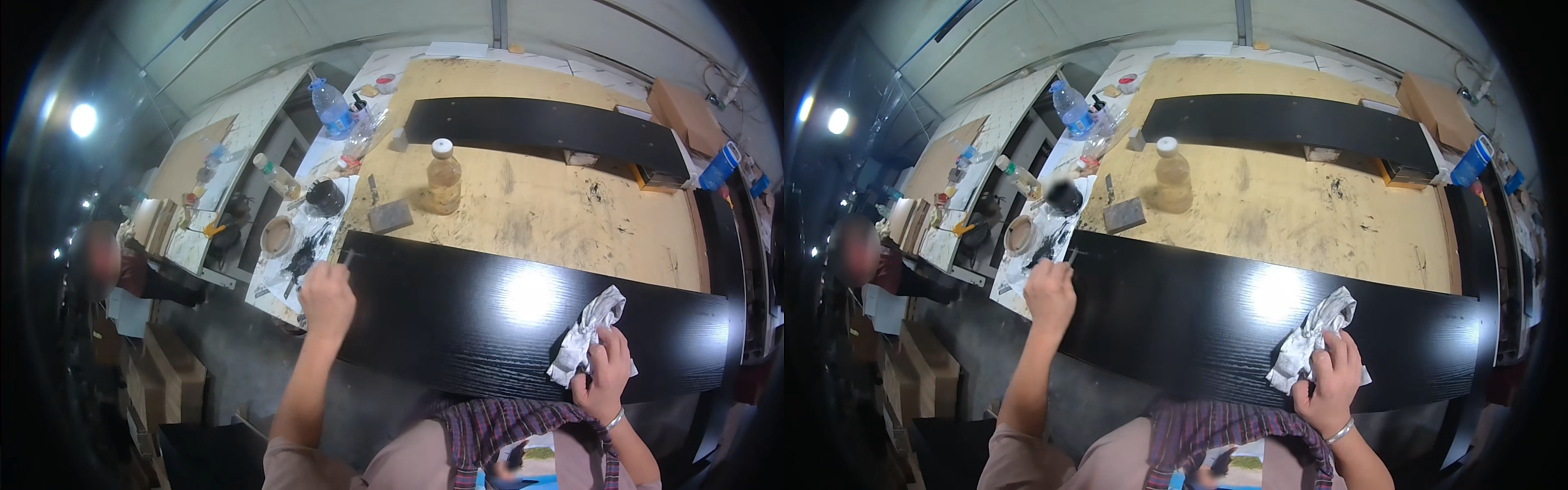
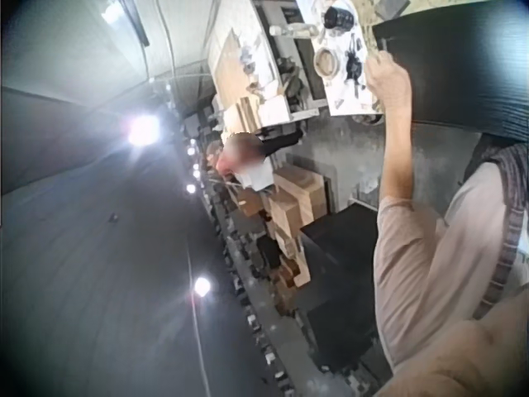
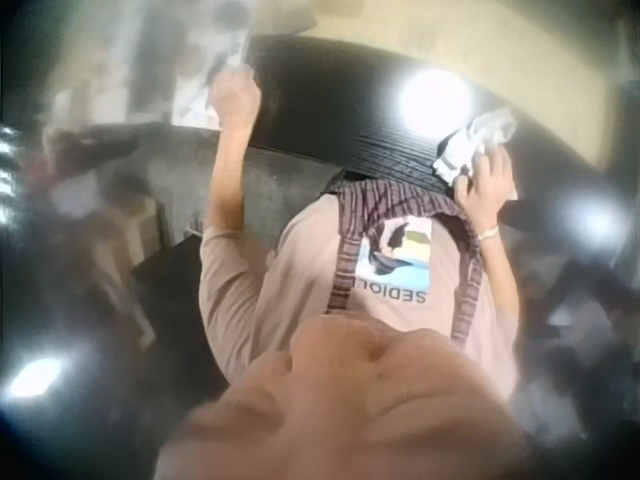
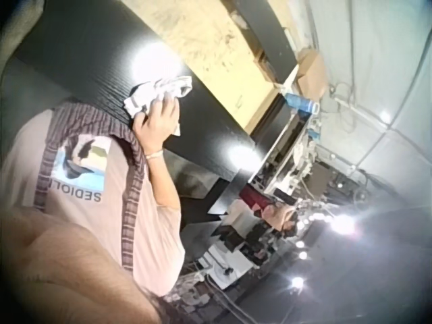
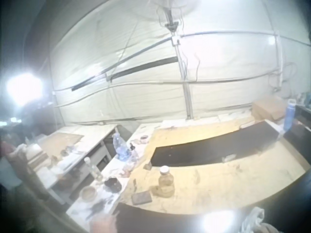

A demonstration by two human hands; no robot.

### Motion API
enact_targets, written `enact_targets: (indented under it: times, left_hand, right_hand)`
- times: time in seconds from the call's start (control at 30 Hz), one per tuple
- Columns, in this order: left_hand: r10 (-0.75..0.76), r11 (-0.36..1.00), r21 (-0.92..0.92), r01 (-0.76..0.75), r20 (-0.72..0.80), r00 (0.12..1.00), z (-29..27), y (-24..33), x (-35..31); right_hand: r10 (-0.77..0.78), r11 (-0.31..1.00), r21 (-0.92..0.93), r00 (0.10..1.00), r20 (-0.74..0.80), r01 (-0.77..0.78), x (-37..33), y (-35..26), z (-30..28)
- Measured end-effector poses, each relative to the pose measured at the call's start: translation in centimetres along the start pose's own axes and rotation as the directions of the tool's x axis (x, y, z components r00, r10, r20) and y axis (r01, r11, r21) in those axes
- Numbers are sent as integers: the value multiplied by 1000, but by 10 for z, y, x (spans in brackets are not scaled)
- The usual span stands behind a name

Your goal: The person wipes a black wooden panel with a white cloth, repeatedly applying liquid from a bottle and using a small metal tool to scrape the surface. The person continues wiping and scraping the panel throughout the clip.

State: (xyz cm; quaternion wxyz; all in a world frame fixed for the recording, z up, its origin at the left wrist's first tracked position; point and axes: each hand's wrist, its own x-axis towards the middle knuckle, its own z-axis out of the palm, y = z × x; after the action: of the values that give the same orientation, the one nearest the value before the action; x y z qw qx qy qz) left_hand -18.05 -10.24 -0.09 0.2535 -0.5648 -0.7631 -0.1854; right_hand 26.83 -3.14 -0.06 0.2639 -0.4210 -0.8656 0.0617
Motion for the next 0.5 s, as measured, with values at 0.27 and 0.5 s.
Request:
enact_targets:
  times: [0.27,0.5]
  left_hand:
    - [-33,999,38,33,6,999,0,-9,-2]
    - [63,981,-190,-46,86,994,-2,43,3]
  right_hand:
    - [-6,1000,30,1000,5,5,-4,6,2]
    - [-11,999,38,1000,1,11,-3,7,0]
